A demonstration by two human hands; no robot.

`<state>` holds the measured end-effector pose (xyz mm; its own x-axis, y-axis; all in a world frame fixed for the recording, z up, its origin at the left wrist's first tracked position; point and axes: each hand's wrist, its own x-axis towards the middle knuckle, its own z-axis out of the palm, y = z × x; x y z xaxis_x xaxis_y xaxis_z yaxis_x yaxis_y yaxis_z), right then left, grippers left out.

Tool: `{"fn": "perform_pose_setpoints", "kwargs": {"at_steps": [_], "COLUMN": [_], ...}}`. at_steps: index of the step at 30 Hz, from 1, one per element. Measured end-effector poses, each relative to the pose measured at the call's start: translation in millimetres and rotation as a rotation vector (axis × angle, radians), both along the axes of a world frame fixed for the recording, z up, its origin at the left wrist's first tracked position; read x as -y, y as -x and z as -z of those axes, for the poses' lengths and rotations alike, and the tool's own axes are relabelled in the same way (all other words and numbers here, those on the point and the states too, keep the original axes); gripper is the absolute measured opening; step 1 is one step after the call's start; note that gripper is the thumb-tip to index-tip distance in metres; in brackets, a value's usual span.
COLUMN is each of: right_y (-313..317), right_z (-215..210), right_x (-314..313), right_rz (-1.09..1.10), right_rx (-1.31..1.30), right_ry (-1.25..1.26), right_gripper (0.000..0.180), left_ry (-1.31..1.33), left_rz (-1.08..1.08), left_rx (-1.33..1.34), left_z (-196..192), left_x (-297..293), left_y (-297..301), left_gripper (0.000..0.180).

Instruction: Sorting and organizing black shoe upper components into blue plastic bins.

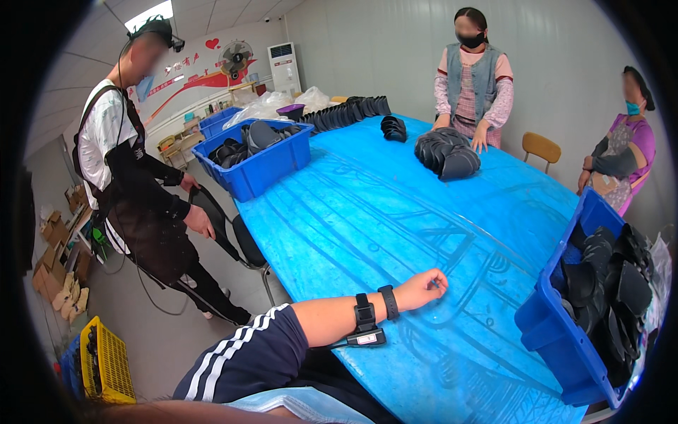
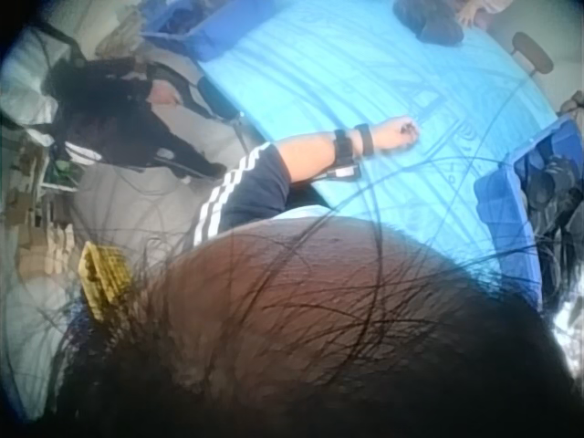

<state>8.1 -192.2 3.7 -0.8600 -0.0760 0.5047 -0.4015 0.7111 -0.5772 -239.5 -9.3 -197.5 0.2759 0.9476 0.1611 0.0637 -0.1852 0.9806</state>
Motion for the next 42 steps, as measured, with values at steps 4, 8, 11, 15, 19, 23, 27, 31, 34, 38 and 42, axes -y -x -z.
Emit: {"fn": "perform_pose_setpoints", "kwargs": {"at_steps": [4, 8, 11, 15, 19, 23, 27, 31, 34, 38, 42], "right_y": [0, -1, -4, -6, -6, -4, -1, 4, 4, 3, 27], "right_z": [-2, -2, -1, -1, -3, -9, -7, -8, -9, -10, -34], "right_x": [0, -1, 2, 4, 3, 6, 1, 2, 4, 2, 12], "right_rz": [-0.012, -0.016, -0.016, -0.011, -0.003, 0.018, 0.011, 0.023, 0.030, 0.029, 0.092], "right_rx": [0.040, 0.081, 0.106, 0.140, 0.133, 0.142, 0.129, 0.137, 0.154, 0.176, 0.219], "right_ry": [-0.002, 0.001, -0.001, -0.008, -0.018, -0.032, -0.035, -0.044, -0.068, -0.097, -0.142], "right_gripper": [0.020, 0.021, 0.021, 0.022, 0.024, 0.026, 0.028, 0.030, 0.032, 0.034, 0.037], "left_ry": [-0.070, -0.108, -0.059, -0.058, -0.045, -0.071, -0.026, -0.058, -0.056, -0.090, -0.077], "left_rz": [-0.024, -0.030, -0.016, -0.014, -0.015, -0.004, -0.011, -0.014, -0.029, -0.041, -0.051], "left_rx": [0.042, 0.022, -0.031, -0.025, -0.021, -0.013, -0.019, -0.036, -0.056, -0.028, -0.016], "left_z": [12, 9, 1, 1, 0, -1, -1, -3, -7, -1, -6], "left_x": [-6, -4, 0, 1, 2, 0, 0, 0, 4, 4, 7], "left_y": [-2, -1, 0, 2, 4, 0, 0, -4, -1, 9, 3], "left_gripper": [0.015, 0.015, 0.016, 0.016, 0.017, 0.017, 0.017, 0.016, 0.016, 0.015, 0.014]}}
